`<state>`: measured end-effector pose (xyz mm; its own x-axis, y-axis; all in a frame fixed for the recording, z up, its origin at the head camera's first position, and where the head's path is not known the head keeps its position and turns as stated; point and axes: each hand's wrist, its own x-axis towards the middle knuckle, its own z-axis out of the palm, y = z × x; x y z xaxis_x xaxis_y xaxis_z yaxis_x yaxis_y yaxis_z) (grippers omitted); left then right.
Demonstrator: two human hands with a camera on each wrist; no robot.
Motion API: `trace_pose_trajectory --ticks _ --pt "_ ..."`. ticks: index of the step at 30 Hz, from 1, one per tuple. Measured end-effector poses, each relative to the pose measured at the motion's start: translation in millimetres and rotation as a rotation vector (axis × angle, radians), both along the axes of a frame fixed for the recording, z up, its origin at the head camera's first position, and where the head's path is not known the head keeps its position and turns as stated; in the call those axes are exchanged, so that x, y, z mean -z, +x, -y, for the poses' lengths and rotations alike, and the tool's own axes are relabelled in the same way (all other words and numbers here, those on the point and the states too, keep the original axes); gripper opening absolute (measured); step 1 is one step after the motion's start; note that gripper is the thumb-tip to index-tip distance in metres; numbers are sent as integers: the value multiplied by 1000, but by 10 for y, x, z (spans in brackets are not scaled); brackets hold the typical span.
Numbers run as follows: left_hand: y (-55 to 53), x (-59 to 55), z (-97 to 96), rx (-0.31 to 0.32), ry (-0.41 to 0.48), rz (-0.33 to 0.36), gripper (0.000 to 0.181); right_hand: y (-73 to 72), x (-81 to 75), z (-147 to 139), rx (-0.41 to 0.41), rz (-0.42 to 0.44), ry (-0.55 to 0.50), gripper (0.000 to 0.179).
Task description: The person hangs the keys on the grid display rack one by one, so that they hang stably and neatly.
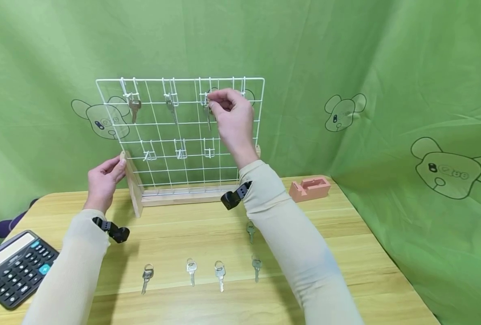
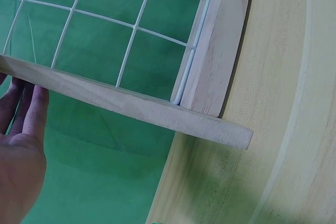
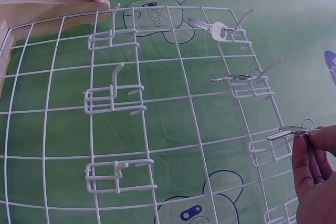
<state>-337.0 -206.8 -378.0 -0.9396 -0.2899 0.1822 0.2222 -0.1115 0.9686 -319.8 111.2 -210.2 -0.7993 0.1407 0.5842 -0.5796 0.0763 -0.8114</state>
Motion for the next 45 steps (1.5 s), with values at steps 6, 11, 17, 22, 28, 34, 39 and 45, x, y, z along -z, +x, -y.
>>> trace_pose_trajectory --ticks 6,11,17,22,28,34,39,45 --pt "-9 1 5 -4 -44 3 44 -33 -21 7 -1 -16 -26 14" --pt "-11 10 -2 3 -48 11 44 -59 -34 1 2 -12 -36 14" --pt "7 4 -1 14 -26 23 44 -63 -52 21 -16 -14 -47 14" --pt "16 0 -2 19 -28 22 44 -67 -50 51 -34 -12 -57 14" --pt "13 0 2 12 -19 6 43 -89 -34 53 -21 -1 -43 14" --pt "18 -6 8 13 -17 17 44 -116 10 37 -22 20 -45 16" --pt "20 -6 4 14 -22 15 45 -122 70 3 -20 34 -30 16" --pt "11 2 2 15 -15 10 44 -95 189 -60 -26 75 -19 16"
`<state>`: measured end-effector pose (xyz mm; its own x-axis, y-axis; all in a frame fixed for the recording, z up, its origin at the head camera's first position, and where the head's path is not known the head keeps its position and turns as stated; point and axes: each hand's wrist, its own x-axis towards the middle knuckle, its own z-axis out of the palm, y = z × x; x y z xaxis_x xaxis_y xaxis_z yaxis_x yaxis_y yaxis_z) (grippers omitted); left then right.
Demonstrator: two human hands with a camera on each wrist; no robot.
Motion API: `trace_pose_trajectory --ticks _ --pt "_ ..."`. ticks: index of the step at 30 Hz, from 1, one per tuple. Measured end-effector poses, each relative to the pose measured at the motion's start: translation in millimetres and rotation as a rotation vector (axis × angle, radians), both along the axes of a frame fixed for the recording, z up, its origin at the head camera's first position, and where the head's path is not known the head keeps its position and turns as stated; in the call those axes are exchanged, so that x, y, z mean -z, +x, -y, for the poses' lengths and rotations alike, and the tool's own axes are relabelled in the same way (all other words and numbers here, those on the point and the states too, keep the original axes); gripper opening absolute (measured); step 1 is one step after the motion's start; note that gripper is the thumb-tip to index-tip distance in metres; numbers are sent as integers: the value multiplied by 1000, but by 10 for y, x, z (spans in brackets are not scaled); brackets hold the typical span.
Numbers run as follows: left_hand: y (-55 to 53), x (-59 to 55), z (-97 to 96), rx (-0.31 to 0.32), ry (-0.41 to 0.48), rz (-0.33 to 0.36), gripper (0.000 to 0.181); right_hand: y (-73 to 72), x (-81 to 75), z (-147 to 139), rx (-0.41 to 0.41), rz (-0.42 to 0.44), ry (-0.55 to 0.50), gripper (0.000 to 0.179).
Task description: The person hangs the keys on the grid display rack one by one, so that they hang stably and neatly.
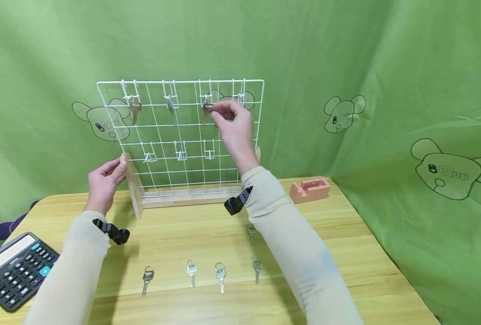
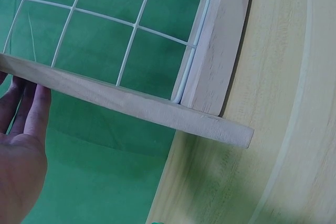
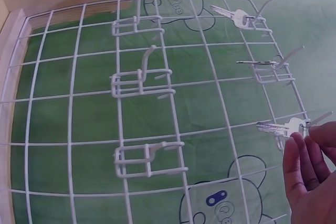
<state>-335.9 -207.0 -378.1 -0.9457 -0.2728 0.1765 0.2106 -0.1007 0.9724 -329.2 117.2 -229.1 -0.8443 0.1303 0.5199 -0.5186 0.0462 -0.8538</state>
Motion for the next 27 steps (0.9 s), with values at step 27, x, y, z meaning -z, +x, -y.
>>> trace_pose_trajectory --ticks 27 --pt "25 -27 -13 -7 5 8 44 310 552 -447 -97 114 372 21"
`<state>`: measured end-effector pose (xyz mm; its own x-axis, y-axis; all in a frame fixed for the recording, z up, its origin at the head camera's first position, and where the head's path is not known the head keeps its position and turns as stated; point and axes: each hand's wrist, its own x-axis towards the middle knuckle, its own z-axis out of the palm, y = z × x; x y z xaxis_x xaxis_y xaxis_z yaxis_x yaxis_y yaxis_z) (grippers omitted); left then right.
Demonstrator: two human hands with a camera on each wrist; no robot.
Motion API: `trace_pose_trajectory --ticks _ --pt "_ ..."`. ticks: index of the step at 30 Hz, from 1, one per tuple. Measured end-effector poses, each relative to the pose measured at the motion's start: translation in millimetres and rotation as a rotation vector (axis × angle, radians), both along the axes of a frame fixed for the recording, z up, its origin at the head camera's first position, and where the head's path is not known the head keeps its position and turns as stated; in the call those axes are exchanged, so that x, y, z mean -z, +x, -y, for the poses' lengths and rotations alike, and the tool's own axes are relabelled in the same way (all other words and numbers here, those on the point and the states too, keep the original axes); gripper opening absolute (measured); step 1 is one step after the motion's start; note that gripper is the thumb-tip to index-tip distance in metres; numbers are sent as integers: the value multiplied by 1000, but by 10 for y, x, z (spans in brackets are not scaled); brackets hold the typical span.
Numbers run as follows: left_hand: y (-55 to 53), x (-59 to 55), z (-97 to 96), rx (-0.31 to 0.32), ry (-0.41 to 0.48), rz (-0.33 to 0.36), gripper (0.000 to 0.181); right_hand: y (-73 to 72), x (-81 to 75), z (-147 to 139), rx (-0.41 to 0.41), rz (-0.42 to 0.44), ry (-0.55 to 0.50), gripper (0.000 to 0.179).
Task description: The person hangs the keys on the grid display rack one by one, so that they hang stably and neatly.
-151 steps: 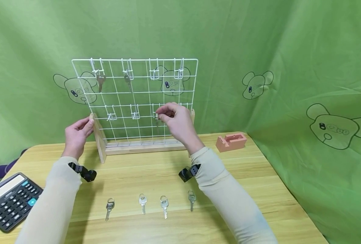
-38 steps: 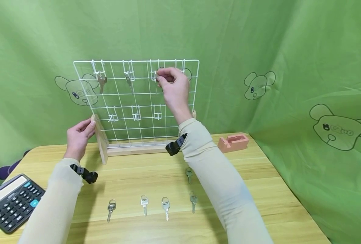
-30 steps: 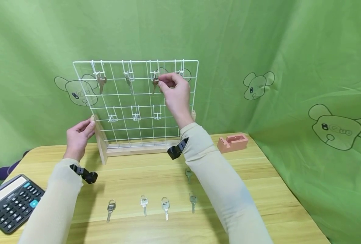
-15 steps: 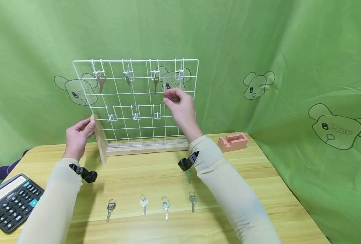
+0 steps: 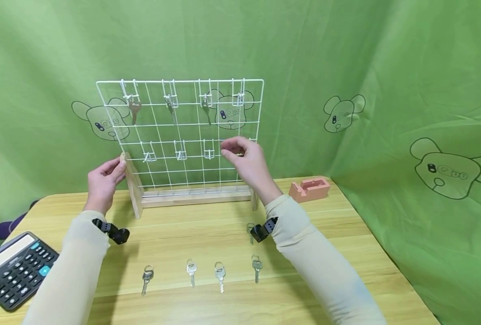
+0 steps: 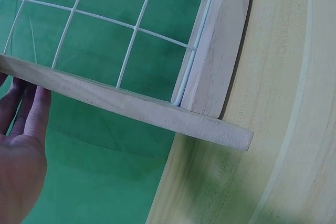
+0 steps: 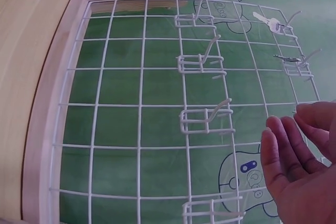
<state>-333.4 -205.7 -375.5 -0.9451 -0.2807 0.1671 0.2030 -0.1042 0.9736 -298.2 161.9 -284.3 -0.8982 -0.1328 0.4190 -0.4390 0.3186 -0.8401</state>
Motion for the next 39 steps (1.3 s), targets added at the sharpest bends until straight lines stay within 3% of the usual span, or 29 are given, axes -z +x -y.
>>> trace_pose_trajectory --ticks 7,28,39 --pt "2 0 -6 -2 1 6 44 67 87 -118 -20 28 71 20" --pt "2 -2 -14 -6 12 2 45 233 433 -382 -52 133 125 22" --pt "-3 7 2 0 23 7 46 253 619 -513 -47 199 173 21"
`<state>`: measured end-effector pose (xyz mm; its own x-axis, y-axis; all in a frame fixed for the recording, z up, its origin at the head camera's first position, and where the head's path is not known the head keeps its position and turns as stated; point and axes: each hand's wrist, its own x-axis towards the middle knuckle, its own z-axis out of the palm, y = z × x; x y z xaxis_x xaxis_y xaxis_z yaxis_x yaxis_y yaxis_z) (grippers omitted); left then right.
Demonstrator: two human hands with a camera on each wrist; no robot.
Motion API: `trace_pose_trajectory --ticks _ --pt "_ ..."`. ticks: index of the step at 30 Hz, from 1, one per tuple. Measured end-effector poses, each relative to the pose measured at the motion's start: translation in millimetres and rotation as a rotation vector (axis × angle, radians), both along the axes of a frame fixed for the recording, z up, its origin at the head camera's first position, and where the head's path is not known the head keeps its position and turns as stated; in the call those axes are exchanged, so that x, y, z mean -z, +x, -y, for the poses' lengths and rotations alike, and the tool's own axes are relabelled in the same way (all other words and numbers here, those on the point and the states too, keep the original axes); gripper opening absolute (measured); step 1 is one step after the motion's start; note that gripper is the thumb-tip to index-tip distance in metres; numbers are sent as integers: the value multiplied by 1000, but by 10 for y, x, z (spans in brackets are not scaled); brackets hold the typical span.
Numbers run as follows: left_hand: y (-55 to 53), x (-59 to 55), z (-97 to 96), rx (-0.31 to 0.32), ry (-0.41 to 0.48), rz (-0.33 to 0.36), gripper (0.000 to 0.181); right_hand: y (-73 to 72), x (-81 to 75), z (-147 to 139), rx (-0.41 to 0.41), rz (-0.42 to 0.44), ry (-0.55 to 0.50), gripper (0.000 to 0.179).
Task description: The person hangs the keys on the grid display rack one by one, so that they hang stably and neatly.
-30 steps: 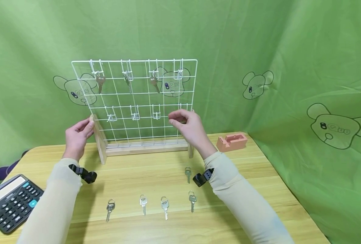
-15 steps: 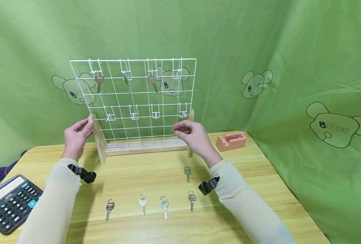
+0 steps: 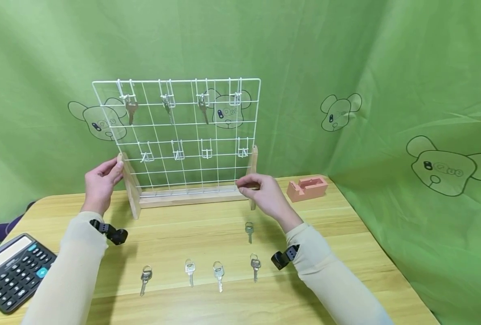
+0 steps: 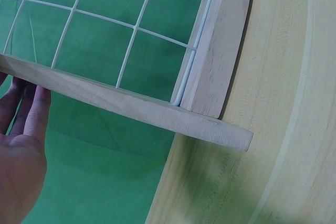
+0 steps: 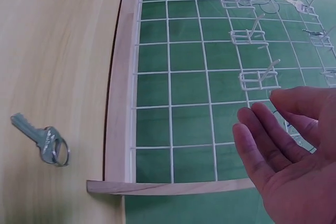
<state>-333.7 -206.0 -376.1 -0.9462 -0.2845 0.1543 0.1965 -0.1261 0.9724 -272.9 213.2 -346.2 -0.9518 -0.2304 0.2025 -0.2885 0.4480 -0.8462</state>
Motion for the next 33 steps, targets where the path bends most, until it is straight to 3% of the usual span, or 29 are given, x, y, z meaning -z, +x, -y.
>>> trace_pose_trajectory --ticks 24,33 --pt "3 -7 4 10 -18 9 47 -16 384 -208 -52 90 34 22" --pt "3 0 4 12 -10 4 47 -6 540 -264 -53 116 99 23"
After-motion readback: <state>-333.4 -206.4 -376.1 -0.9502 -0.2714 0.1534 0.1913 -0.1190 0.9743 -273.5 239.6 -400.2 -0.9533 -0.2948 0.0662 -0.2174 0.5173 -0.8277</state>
